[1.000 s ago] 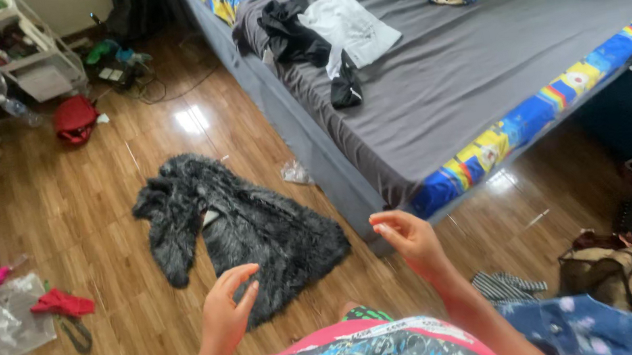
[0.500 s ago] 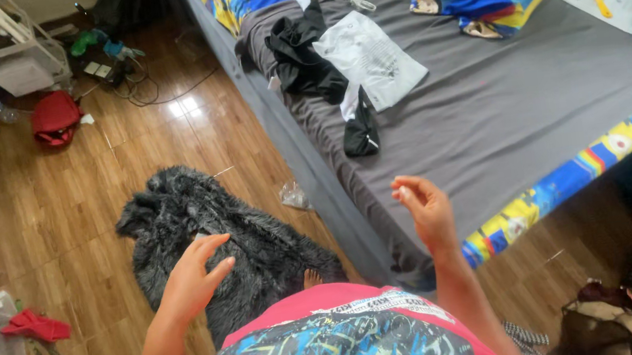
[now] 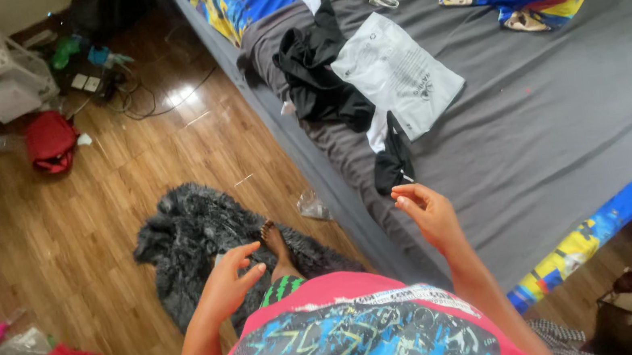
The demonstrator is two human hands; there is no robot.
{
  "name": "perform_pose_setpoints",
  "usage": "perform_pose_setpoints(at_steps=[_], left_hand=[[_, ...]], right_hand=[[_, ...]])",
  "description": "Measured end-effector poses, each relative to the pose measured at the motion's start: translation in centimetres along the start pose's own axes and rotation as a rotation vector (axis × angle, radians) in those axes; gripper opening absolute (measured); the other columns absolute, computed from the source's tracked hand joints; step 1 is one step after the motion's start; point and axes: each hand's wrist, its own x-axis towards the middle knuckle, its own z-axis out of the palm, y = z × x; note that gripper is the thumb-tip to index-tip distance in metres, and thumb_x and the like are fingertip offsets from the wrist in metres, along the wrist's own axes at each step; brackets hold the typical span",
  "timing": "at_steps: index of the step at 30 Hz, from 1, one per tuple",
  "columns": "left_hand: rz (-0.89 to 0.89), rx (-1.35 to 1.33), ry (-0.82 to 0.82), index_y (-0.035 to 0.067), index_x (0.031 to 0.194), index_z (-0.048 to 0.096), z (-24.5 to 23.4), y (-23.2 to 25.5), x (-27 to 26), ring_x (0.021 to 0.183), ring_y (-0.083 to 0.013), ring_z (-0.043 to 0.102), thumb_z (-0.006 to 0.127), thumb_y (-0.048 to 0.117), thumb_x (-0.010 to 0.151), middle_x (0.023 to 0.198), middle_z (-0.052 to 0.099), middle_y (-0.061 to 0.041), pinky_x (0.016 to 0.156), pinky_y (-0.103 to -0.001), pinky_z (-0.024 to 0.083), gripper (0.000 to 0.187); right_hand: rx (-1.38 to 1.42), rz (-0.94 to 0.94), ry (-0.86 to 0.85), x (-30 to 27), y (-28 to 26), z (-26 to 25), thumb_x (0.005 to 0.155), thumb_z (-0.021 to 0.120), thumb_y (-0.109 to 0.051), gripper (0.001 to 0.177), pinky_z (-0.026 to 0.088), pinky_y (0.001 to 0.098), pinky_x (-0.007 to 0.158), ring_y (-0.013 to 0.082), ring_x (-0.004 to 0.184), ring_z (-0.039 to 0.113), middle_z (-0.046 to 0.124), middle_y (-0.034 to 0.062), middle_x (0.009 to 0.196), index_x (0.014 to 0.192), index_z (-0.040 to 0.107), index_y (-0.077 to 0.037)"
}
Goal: The person picks up clothing items from the floor and a bag, unfolds a pink shirt, puts various black and grey items into a white plastic mailer bag, and then places a yellow comb and other small items onto a shelf.
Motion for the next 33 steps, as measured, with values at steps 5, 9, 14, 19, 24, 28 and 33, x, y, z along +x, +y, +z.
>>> perform_pose_setpoints(at_steps=[5, 9, 14, 19, 24, 28, 33], left_hand=[[0.055, 0.077, -0.025, 0.015, 0.136, 0.063, -7.2, 2.6, 10.1, 0.115, -0.0235, 0.066, 0.073, 0.031, 0.087, 0.132, 0.064, -0.008, 0.096, -0.037, 0.053, 0.053], [0.197, 0.188, -0.113, 0.014, 0.136, 0.062, -12.2, 5.6, 16.8, 0.112, -0.0259, 0.066, 0.072, 0.032, 0.088, 0.129, 0.065, -0.010, 0.097, -0.038, 0.051, 0.052], [0.193, 0.274, -0.240, 0.016, 0.135, 0.064, -14.0, 7.0, 24.5, 0.112, -0.0271, 0.065, 0.074, 0.033, 0.087, 0.128, 0.065, -0.010, 0.096, -0.039, 0.052, 0.052], [0.287, 0.153, -0.386, 0.011, 0.134, 0.062, -12.7, 7.6, 30.3, 0.112, -0.0288, 0.065, 0.073, 0.032, 0.090, 0.127, 0.064, -0.013, 0.094, -0.040, 0.052, 0.050], [0.229, 0.148, -0.388, 0.013, 0.134, 0.063, -14.0, 6.3, 34.7, 0.111, -0.0267, 0.068, 0.072, 0.032, 0.089, 0.127, 0.065, -0.013, 0.092, -0.038, 0.054, 0.049], [0.072, 0.246, -0.374, 0.017, 0.136, 0.066, -16.3, 6.6, 39.9, 0.104, -0.0251, 0.072, 0.073, 0.034, 0.088, 0.114, 0.073, -0.014, 0.093, -0.037, 0.055, 0.051], [0.175, 0.192, -0.250, 0.012, 0.133, 0.065, -17.5, 10.0, 45.6, 0.106, -0.0254, 0.070, 0.073, 0.030, 0.088, 0.119, 0.068, -0.014, 0.090, -0.038, 0.054, 0.049]], right_hand=[[0.072, 0.114, 0.053, 6.2, 0.0, 4.3, 0.095, 0.067, -0.011, 0.028, 0.054, 0.0273, 0.086, 0.0141, 0.094, 0.068, 0.075, 0.0090, 0.109, 0.120, 0.072, 0.001], [-0.084, -0.027, 0.053, 12.2, -4.1, 8.7, 0.095, 0.068, -0.014, 0.030, 0.053, 0.0263, 0.089, 0.0116, 0.101, 0.069, 0.076, 0.0081, 0.111, 0.121, 0.072, 0.000], [-0.202, -0.050, -0.037, 17.2, -7.3, 12.6, 0.094, 0.069, -0.017, 0.033, 0.054, 0.0286, 0.089, 0.0134, 0.099, 0.069, 0.074, 0.0088, 0.111, 0.124, 0.071, -0.002], [-0.185, 0.098, -0.049, 19.7, -2.7, 12.2, 0.091, 0.071, -0.021, 0.038, 0.053, 0.0291, 0.091, 0.0148, 0.103, 0.069, 0.075, 0.0077, 0.113, 0.125, 0.069, -0.004], [-0.296, 0.212, -0.009, 24.7, 3.8, 9.4, 0.090, 0.071, -0.025, 0.038, 0.055, 0.0315, 0.085, 0.0171, 0.097, 0.071, 0.076, 0.0084, 0.109, 0.124, 0.070, -0.007], [-0.337, 0.170, 0.088, 31.0, 5.9, 9.2, 0.092, 0.071, -0.026, 0.038, 0.056, 0.0322, 0.082, 0.0189, 0.091, 0.071, 0.076, 0.0113, 0.103, 0.124, 0.070, -0.006], [-0.662, -0.198, -0.081, 38.2, 5.0, 11.9, 0.083, 0.075, -0.020, 0.031, 0.050, 0.0423, 0.104, 0.0301, 0.119, 0.065, 0.073, 0.0127, 0.120, 0.112, 0.074, -0.010]])
